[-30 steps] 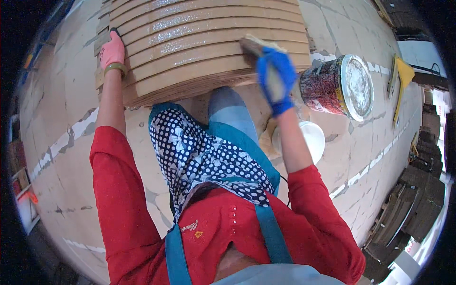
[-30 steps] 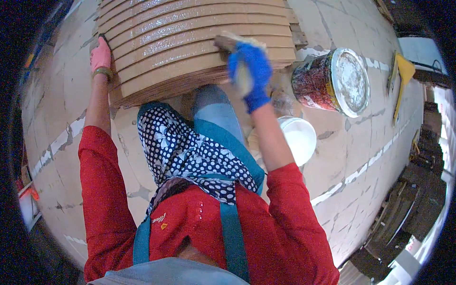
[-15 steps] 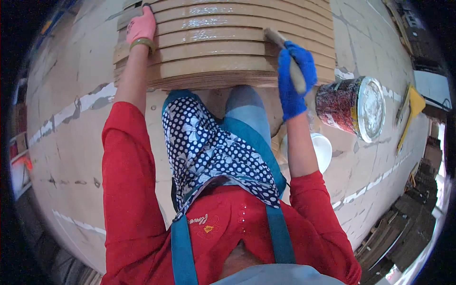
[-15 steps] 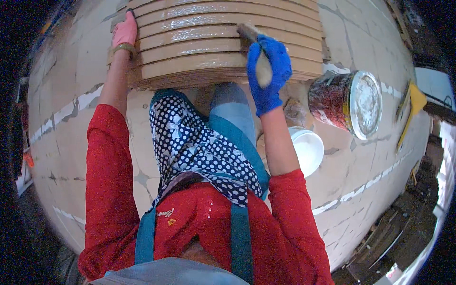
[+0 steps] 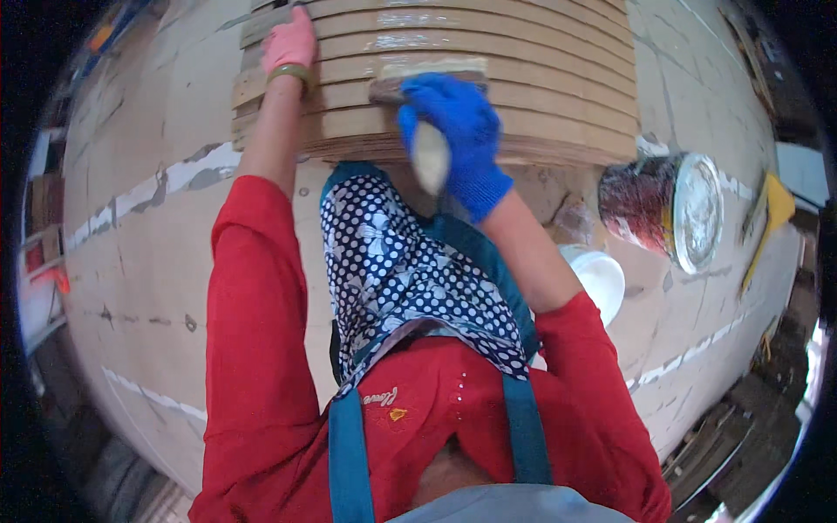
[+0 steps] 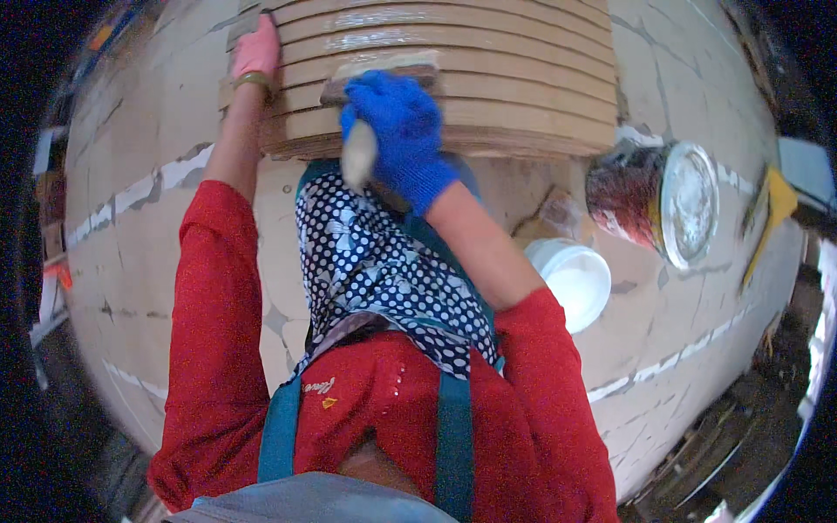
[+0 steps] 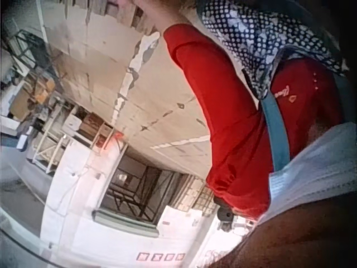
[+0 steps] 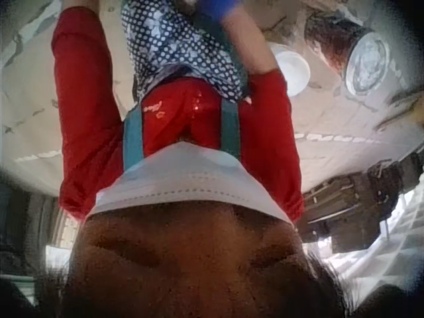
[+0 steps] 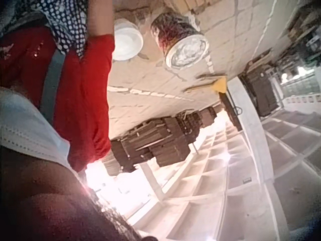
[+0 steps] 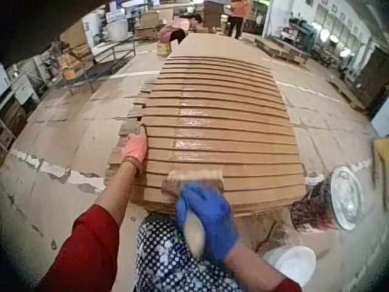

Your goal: Applying glue to curved wooden or cardboard slats using a brush in a factory setting.

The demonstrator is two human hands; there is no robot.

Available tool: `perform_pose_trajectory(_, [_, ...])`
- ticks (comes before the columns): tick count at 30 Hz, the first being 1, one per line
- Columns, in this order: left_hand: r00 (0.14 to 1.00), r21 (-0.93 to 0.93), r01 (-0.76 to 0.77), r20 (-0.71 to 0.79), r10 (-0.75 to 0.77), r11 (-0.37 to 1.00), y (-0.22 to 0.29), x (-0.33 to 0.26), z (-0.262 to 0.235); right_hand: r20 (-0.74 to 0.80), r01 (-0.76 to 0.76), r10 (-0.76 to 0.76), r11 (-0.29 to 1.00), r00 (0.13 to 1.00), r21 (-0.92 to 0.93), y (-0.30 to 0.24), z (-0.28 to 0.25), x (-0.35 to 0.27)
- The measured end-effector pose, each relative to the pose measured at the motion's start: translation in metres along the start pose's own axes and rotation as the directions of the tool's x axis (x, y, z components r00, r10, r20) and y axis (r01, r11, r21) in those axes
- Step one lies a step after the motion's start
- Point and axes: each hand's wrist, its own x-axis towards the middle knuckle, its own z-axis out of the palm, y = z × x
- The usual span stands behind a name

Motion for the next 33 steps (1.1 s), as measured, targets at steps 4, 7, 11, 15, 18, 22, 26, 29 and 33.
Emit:
perform_pose_trajectory(4, [0.998, 0.031, -0.002, 0.055, 0.000, 1.000, -0.024, 0.033, 0.001, 0.381, 0.010, -0.067, 0.989, 0.922, 0.150, -0.012, -0.024, -0.020])
perform_pose_trajectory(7, [0.999, 0.007, 0.012, 0.030, -0.012, 1.000, -0.018, 0.022, 0.014, 0.179, -0.097, 0.043, 0.947, 0.983, 0.305, -0.010, -0.069, -0.069])
perform_pose_trajectory(11, [1.000, 0.022, 0.007, -0.005, -0.007, 1.000, -0.012, 0.025, 0.013, -0.251, -0.438, 0.506, 0.853, 0.825, 0.283, 0.008, -0.151, -0.164])
perform_pose_trajectory(15, [0.998, 0.017, 0.002, 0.060, -0.003, 1.000, 0.001, 0.009, 0.002, -0.584, -0.646, 0.759, 0.605, 0.290, 0.466, 0.068, -0.186, -0.206])
perform_pose_trajectory(18, [1.000, 0.019, 0.007, 0.027, -0.007, 1.000, -0.003, 0.020, -0.006, -0.601, -0.395, 0.796, 0.532, -0.068, 0.749, 0.141, -0.163, -0.215])
perform_pose_trajectory(22, [0.930, 0.319, -0.364, 0.072, 0.360, 0.875, -0.053, 0.078, -0.028, -0.600, -0.798, 0.744, 0.537, 0.295, 0.273, 0.267, -0.063, -0.308])
perform_pose_trajectory(26, [0.981, 0.147, -0.103, -0.151, 0.125, 0.984, -0.040, 0.049, 0.026, -0.339, -0.499, 0.753, 0.638, 0.565, 0.586, 0.426, -0.111, -0.448])
perform_pose_trajectory(29, [0.991, 0.151, -0.099, -0.077, 0.112, 0.984, 0.001, 0.014, 0.011, -0.424, -0.705, 0.747, 0.647, 0.511, 0.290, 0.437, -0.126, -0.475])
perform_pose_trajectory(33, [0.994, 0.159, -0.002, -0.106, 0.019, 0.987, -0.004, -0.007, -0.019, -0.208, -0.311, 0.966, 0.248, 0.155, 0.918, 0.371, -0.047, -0.447])
